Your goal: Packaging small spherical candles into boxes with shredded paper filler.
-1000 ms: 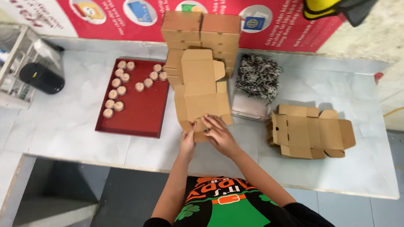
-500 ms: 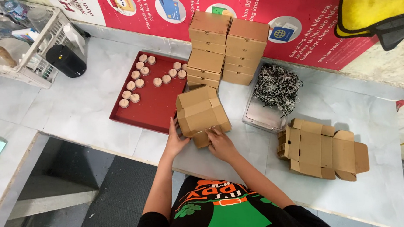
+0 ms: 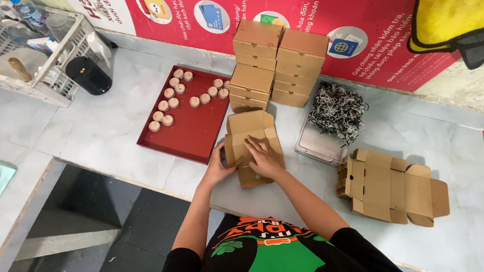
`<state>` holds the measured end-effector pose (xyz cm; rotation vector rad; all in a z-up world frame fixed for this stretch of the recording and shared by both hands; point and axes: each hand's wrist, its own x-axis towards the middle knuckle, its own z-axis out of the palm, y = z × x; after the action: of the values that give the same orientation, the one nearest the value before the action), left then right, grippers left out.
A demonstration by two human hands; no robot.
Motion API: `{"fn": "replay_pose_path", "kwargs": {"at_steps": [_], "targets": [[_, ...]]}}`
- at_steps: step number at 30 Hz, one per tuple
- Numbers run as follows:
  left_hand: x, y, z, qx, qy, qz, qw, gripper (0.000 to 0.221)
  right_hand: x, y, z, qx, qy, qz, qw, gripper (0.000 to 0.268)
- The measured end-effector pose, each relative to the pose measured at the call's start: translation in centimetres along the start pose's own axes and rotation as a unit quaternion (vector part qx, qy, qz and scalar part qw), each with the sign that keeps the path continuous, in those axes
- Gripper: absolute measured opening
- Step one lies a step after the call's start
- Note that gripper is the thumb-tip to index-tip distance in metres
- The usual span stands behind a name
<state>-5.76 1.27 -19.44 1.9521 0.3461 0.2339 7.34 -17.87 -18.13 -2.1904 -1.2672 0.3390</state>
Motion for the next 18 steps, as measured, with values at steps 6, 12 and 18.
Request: {"fn": "replay_pose_path", "kwargs": {"at_steps": [6, 12, 18], "targets": [[0.0, -1.1, 0.1, -0.094, -0.020, 0.014, 0.995, 0.113, 3.2, -0.7, -0.1, -0.093, 0.021, 0.025, 0.995, 0.082], [0.0, -2.0, 0.0, 0.071, -0.063, 0.035, 0.995, 0.107, 5.0, -0.5, -0.6, -0.020, -0.041, 0.101, 0.994, 0.081], [0.3, 4.6, -1.8, 0.033, -0.083, -0.023, 0.996, 0.125, 6.1, -0.3, -1.0, -0.052, -0.081, 0.118, 0.988, 0.083]]}}
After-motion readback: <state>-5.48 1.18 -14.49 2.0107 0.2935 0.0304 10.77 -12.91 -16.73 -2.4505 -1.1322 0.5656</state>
